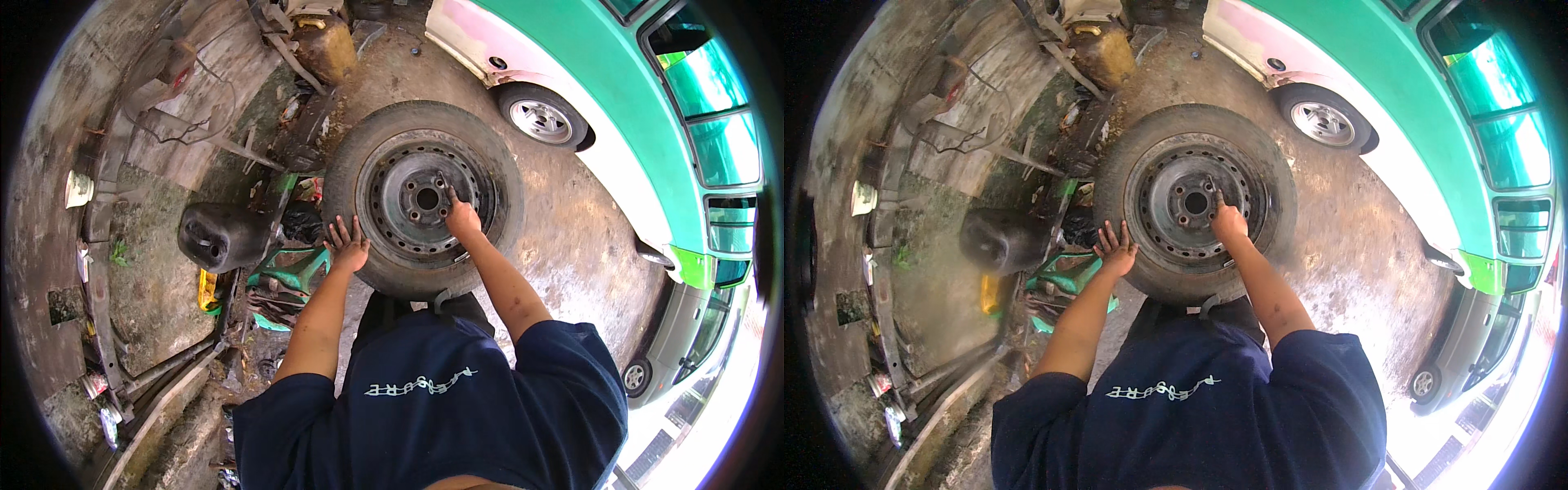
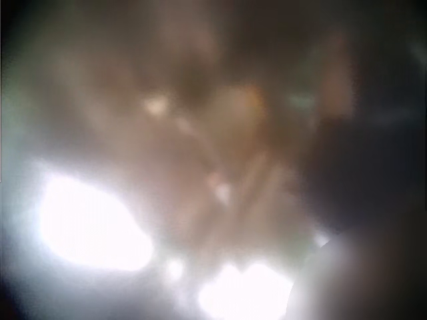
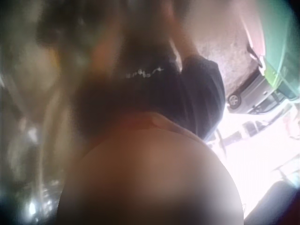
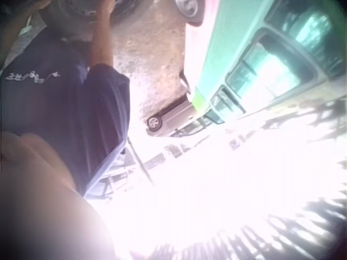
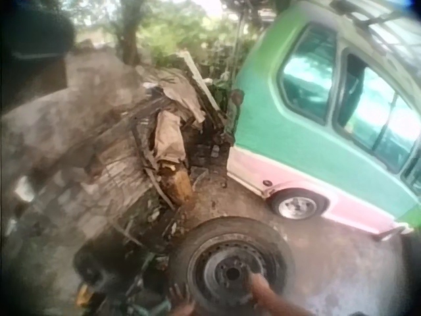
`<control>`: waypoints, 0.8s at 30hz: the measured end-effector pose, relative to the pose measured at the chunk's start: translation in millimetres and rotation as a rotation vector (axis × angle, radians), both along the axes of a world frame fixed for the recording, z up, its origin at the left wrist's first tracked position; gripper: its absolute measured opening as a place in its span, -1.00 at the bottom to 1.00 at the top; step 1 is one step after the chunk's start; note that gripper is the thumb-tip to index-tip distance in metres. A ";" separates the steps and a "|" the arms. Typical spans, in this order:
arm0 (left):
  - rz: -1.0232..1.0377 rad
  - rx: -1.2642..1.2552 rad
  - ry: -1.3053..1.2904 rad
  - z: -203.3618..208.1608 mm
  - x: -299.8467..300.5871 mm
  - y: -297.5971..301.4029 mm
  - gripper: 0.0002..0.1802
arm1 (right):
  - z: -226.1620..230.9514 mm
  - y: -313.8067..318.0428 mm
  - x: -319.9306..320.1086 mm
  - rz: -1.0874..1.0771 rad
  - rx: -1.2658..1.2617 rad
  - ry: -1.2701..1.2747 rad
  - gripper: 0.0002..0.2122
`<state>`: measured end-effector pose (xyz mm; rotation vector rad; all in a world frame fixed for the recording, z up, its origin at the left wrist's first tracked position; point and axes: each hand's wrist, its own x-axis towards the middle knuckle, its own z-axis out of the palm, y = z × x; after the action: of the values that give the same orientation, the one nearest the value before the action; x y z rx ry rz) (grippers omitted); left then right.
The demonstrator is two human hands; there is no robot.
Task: The person uses a tire iron to pry the bead of a car tire off its rim. They repeatedly insert the tool between the tire and rim, lever the bead downward, and rotate the tire to continue the process around the circumference.
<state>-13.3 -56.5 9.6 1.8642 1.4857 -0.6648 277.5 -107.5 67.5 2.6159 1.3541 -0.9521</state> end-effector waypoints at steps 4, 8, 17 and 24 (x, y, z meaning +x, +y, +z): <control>0.000 -0.006 0.008 3.7 1.5 -1.1 -0.14 | -2.8 -24.1 -11.7 -0.017 0.004 0.052 -0.39; -0.006 -0.016 0.019 5.1 1.3 -0.1 -0.12 | -0.2 -54.9 -16.5 0.003 -0.006 0.057 -0.39; -0.018 0.021 0.030 -0.5 0.7 -2.3 -0.10 | 6.6 -31.8 9.6 -0.024 0.005 0.032 -0.36; -0.005 0.042 0.011 8.0 4.1 -2.2 -0.06 | 12.5 -72.8 -18.2 0.062 -0.091 0.092 -0.39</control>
<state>-9.1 -58.8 17.6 1.8993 1.5132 -0.6512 259.3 -180.3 80.0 2.4773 1.3685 -1.1104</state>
